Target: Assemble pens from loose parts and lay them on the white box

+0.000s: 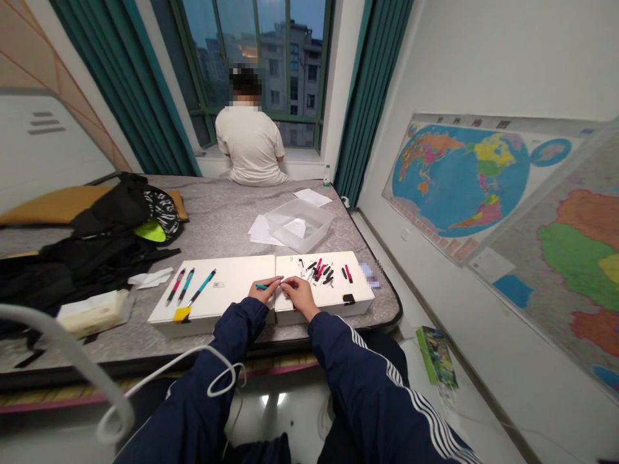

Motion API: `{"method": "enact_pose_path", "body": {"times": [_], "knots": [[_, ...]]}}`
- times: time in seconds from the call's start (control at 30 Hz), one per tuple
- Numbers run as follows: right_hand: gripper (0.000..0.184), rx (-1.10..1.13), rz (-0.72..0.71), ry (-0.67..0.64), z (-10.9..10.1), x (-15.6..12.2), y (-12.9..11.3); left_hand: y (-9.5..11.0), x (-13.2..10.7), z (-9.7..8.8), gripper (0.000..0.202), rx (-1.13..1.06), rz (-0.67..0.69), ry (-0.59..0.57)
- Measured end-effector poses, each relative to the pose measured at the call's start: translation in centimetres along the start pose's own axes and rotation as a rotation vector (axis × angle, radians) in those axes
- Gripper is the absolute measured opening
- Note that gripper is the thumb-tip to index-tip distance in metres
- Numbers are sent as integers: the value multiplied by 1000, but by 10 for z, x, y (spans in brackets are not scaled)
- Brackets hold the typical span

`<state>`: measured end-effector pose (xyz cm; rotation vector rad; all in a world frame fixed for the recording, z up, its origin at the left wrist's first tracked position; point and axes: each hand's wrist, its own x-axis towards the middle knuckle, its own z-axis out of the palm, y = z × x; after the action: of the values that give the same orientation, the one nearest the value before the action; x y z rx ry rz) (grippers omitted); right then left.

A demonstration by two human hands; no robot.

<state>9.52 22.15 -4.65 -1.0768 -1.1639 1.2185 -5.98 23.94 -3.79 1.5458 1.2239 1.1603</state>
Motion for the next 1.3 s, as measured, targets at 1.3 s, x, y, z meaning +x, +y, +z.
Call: {"method": "enact_pose_path", "body": {"times": [1.3], "knots": [[31,203,71,-111,-9,-5,-6,-9,2,1,33,72,57,14]]}}
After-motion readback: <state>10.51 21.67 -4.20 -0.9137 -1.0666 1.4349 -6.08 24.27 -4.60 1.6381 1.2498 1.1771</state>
